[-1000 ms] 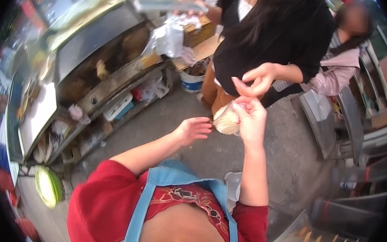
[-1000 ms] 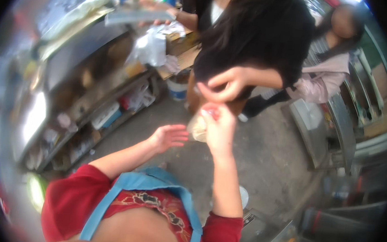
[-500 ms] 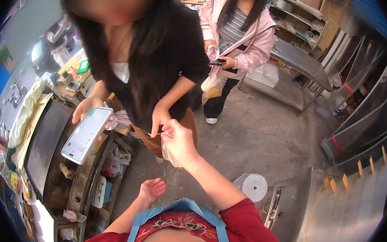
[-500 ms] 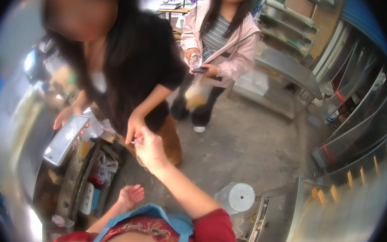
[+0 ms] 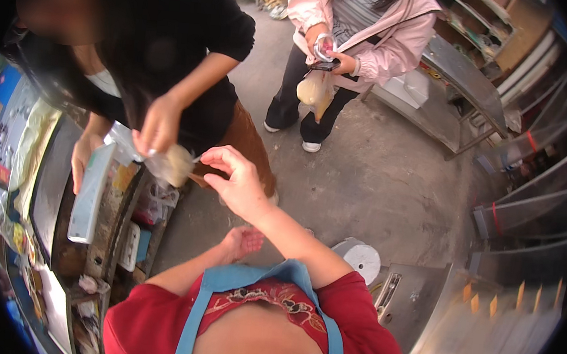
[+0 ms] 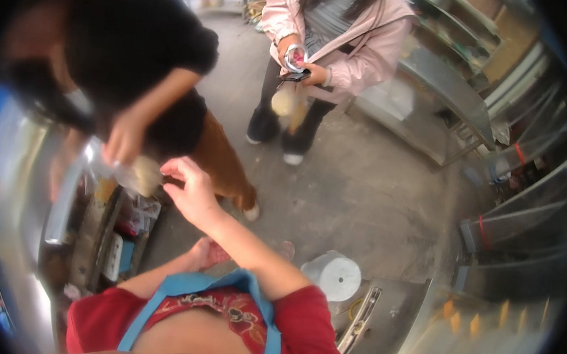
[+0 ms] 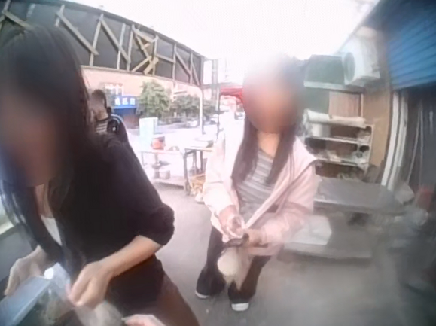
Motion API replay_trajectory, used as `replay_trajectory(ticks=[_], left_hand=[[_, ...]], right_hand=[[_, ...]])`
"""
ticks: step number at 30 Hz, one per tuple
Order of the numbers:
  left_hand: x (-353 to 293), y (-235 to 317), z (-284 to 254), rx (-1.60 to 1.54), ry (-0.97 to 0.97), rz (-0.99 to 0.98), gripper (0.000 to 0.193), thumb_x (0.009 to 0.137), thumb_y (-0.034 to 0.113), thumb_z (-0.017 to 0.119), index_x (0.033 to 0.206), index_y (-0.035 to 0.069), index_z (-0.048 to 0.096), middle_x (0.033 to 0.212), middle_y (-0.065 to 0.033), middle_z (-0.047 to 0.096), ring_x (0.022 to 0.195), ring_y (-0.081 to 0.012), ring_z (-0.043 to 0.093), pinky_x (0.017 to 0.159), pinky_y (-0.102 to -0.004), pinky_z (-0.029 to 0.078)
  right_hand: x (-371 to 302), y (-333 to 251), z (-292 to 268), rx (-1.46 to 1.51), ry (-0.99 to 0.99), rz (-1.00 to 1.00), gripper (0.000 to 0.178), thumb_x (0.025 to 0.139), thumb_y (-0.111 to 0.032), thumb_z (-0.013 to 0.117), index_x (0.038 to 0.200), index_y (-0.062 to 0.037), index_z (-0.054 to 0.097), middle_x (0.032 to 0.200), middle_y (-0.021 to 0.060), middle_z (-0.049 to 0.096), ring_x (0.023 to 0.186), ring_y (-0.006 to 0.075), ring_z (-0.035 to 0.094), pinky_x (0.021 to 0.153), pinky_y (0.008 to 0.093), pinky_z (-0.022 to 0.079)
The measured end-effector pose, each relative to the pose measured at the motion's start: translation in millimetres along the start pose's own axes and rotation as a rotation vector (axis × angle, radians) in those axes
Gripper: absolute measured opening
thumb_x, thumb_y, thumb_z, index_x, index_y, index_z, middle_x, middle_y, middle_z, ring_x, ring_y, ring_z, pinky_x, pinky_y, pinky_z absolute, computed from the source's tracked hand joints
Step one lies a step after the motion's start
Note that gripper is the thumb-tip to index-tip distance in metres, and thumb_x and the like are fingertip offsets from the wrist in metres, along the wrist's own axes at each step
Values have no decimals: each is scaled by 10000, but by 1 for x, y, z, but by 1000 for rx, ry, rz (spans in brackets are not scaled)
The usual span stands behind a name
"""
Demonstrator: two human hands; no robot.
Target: The person cuts a flatbread with scissors, then uses chopsticks to fill it with tofu, seaweed, and vegetables from a hot pot. They add sauce and greens, fold the bread, and hand it to a customer.
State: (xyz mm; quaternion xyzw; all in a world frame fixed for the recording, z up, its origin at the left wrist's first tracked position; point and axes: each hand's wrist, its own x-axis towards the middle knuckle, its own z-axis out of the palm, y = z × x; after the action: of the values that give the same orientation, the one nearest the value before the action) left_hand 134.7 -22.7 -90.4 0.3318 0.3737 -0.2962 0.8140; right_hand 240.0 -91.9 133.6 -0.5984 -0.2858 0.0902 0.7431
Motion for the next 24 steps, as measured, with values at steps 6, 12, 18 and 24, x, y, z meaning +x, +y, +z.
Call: replay_trajectory(ticks=[6,12,18,24], left_hand=[[66,42,95,-7,91,43,324,902,226,365,1054,9,551,962,-148,621,850,-269,595,773,-386,491],[114,58,167,64,97,-21,301,903,224,400,1068,27,556,963,-133,622,838,-247,600,747,-364,499],[183,102,210,70,8,-91,292,889,221,431,1066,28,559,951,-130,627,817,-247,605,730,-370,505],[217,181,222,-81,75,86,288,894,215,416,1052,27,566,953,-130,630,818,-250,610,735,-374,509]], right_hand=[[-6,-26,-153,-6,85,319,59,820,-45,619,873,-26,638,708,8,603,621,67,533,564,207,444],[9,-100,-285,-175,305,-253,77,694,76,556,743,16,563,765,116,575,715,216,520,583,328,416],[65,-155,-310,622,-307,-741,135,641,69,661,597,-22,571,445,6,431,332,84,367,340,222,181],[119,-165,-327,490,-394,-708,322,706,68,481,481,-132,366,430,-35,323,339,51,220,380,250,98]])
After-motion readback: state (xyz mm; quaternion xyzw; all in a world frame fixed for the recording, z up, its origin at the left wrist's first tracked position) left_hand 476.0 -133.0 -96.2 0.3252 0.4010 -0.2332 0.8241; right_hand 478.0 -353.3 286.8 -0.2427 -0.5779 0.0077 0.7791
